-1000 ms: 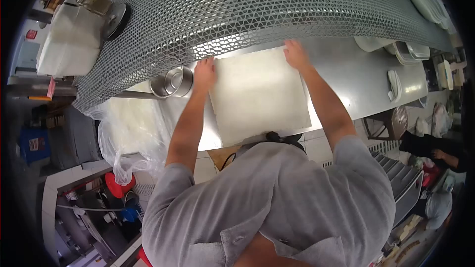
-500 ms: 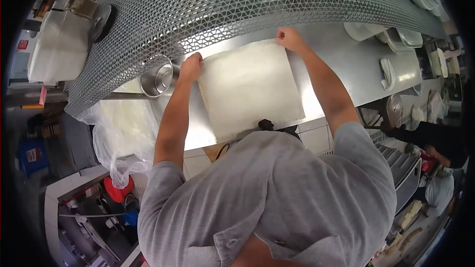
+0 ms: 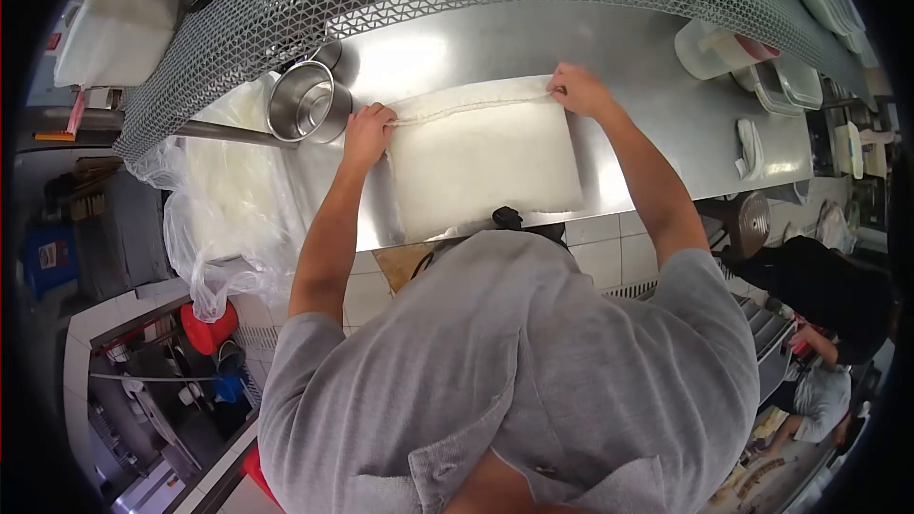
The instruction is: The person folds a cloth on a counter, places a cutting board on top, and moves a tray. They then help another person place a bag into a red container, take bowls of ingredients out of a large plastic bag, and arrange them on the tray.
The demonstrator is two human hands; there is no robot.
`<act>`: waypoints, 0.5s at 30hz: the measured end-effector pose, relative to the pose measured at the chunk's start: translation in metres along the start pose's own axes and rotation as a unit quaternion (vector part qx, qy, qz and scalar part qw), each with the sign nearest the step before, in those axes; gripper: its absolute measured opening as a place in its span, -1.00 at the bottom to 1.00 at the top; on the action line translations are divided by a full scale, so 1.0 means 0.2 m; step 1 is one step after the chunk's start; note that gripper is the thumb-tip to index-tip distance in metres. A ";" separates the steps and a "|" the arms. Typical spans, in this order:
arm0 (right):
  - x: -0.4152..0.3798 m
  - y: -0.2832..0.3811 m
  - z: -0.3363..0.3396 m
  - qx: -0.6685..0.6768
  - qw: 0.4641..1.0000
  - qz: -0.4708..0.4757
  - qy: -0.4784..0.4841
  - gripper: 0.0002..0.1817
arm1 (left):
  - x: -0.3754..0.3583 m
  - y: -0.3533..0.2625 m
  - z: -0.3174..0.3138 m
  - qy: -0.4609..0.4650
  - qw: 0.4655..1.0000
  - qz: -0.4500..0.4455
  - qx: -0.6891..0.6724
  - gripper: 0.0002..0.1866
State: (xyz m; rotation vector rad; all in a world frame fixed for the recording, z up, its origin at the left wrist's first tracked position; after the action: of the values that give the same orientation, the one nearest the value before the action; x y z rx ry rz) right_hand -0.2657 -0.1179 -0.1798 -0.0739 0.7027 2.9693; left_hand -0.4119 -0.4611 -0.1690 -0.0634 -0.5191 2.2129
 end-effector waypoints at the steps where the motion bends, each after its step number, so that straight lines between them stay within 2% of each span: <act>1: -0.01 0.00 0.00 -0.011 1.000 -0.006 -0.008 -0.87 | -0.01 0.00 0.00 0.001 1.000 0.001 -0.001 -0.87; 6: -0.05 0.01 0.01 -0.051 0.998 -0.010 -0.040 -0.87 | -0.03 0.00 0.04 -0.047 0.998 -0.023 0.032 -0.90; 12: -0.07 0.00 0.01 -0.121 0.992 -0.044 -0.004 -0.84 | -0.06 -0.02 0.03 -0.037 0.998 -0.045 0.020 -0.87; 13: -0.05 -0.05 0.02 -0.082 0.992 -0.096 -0.010 -0.82 | -0.04 -0.03 0.03 -0.039 0.998 -0.049 0.018 -0.87; 14: -0.04 -0.10 0.01 -0.040 0.988 -0.146 -0.014 -0.80 | -0.03 0.00 0.05 -0.045 0.998 -0.011 -0.046 -0.85; 15: -0.04 -0.10 0.00 -0.038 0.989 -0.144 -0.011 -0.80 | -0.05 0.04 0.06 -0.050 0.993 0.030 -0.108 -0.82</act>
State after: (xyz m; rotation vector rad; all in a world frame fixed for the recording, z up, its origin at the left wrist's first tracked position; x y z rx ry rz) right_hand -0.2563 -0.1013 -0.1877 -0.1357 0.5256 2.7150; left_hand -0.4131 -0.4777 -0.1620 -0.0836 -0.8198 2.2181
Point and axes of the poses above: each hand's wrist, its own x-axis towards the middle knuckle, its own z-axis out of the back of the hand, y = z × x, the point moved 7 cm from there along x, towards the middle knuckle, and after that the axes turned 5 degrees about -x, right-handed, at the moved point
